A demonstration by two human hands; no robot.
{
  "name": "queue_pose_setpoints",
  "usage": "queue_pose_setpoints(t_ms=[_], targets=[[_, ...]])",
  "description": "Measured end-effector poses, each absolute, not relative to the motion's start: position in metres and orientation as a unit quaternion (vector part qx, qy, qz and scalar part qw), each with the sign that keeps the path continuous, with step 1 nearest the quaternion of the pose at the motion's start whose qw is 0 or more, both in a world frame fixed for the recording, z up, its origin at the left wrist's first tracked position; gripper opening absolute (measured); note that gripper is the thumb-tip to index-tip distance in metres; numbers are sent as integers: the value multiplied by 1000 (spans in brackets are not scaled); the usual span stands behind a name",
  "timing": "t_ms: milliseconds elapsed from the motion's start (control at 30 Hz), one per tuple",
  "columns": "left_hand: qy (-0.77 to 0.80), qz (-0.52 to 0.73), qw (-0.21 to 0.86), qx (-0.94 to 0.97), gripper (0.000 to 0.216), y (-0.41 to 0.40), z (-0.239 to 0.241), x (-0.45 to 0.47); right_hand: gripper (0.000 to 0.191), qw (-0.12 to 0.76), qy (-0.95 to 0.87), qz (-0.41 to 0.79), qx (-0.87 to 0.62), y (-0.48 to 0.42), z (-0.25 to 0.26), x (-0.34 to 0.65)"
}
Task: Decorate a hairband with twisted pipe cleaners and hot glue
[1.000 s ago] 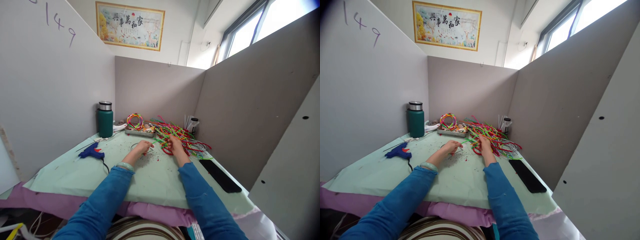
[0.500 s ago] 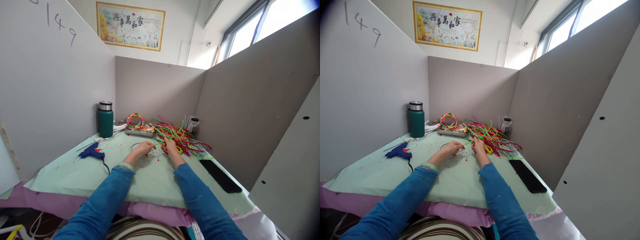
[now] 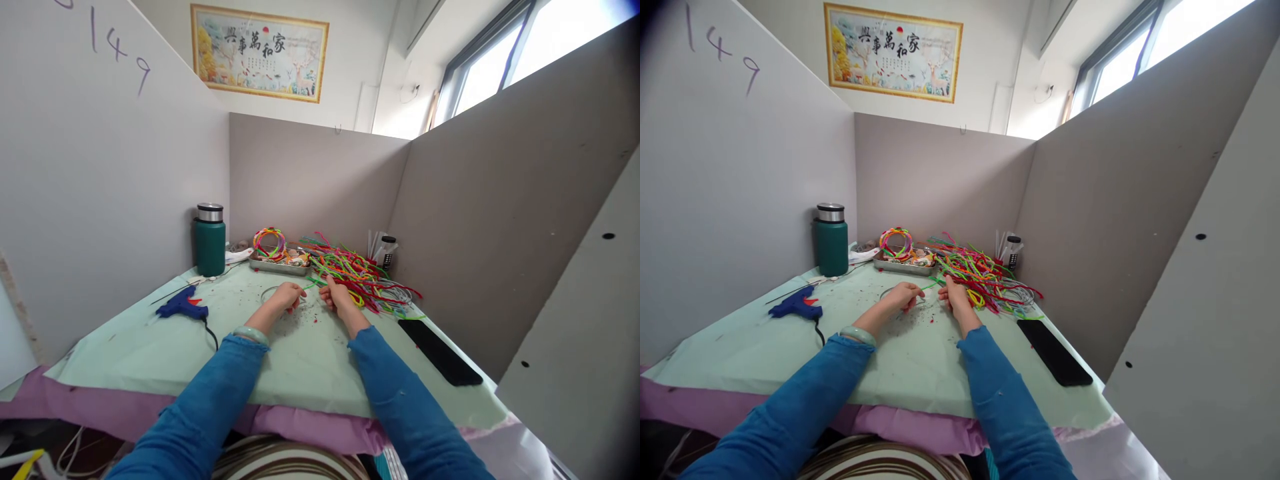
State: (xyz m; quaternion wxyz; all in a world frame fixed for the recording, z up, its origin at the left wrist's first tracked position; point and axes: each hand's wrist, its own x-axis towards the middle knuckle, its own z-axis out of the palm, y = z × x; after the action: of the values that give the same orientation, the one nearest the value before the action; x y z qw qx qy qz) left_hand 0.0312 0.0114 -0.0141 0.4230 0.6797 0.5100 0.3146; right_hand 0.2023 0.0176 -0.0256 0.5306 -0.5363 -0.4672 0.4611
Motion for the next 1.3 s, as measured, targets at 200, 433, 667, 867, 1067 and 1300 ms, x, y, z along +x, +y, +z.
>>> queue_pose_setpoints(t_ms=[200, 433, 667, 867, 1067, 1300], targets=[[531, 286, 379, 702, 18, 15, -19, 31, 18, 521, -724, 113, -437, 12, -25, 191], [540, 265, 339, 723, 19, 12, -20, 31, 20, 319, -850, -51, -417, 13, -35, 190], [549, 218, 303, 748, 22, 14, -20, 32, 19, 256, -838, -79, -475, 10, -27, 192], [541, 201, 297, 761, 22, 15, -20, 32, 20, 267, -826, -50, -494, 11, -27, 197], [555, 188, 193, 786, 23, 12, -19, 32, 20, 254, -822, 11, -510, 9, -29, 202], [597, 226, 78, 766, 29, -1, 0, 26, 20, 251, -792, 1, -557, 7, -29, 202]])
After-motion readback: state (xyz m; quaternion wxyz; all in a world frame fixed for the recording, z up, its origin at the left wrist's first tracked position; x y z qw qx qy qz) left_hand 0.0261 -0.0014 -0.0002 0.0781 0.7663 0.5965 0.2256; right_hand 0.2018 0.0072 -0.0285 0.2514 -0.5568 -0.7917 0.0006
